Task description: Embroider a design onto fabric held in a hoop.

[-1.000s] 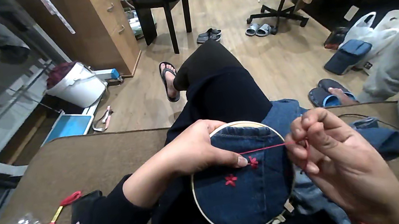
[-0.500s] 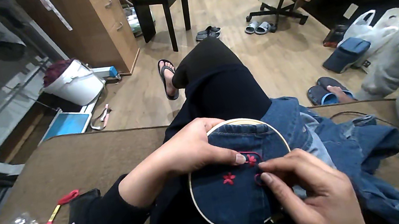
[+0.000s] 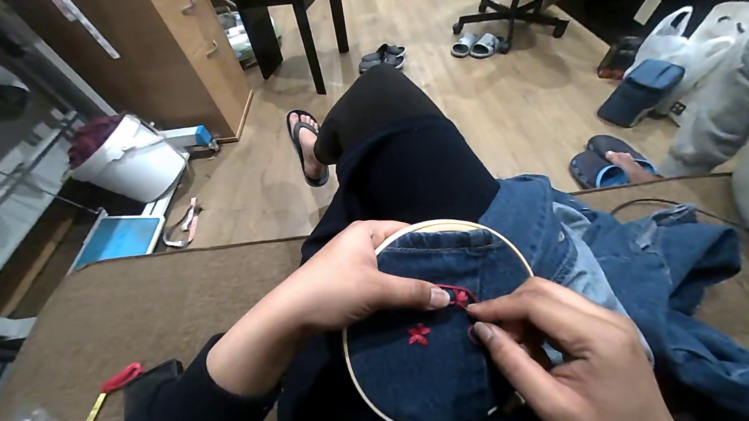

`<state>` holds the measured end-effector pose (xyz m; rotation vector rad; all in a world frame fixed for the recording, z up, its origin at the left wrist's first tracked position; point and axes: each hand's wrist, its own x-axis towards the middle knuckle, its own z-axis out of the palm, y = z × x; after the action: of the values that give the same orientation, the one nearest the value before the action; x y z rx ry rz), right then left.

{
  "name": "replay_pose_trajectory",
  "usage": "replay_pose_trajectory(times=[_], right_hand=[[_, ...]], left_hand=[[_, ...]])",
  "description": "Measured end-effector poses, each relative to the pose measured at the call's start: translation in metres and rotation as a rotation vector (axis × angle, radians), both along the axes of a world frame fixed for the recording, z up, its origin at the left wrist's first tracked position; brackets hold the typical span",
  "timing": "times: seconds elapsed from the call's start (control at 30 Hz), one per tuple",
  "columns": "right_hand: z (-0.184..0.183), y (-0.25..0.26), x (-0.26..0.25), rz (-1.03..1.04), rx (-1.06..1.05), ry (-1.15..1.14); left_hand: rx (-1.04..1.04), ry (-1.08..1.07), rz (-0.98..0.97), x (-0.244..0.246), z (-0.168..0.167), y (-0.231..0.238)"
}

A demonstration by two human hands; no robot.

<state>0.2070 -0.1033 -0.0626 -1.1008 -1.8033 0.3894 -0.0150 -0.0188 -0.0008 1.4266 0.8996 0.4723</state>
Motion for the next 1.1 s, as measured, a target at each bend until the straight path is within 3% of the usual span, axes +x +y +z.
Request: replay_pose_trajectory(times=[1.1], right_hand=[[0.001,0.002,-0.019,-0.1,-0.032,-0.058]], left_hand=[[-0.002,-0.008,0.028,0.0,0.002,-0.001]])
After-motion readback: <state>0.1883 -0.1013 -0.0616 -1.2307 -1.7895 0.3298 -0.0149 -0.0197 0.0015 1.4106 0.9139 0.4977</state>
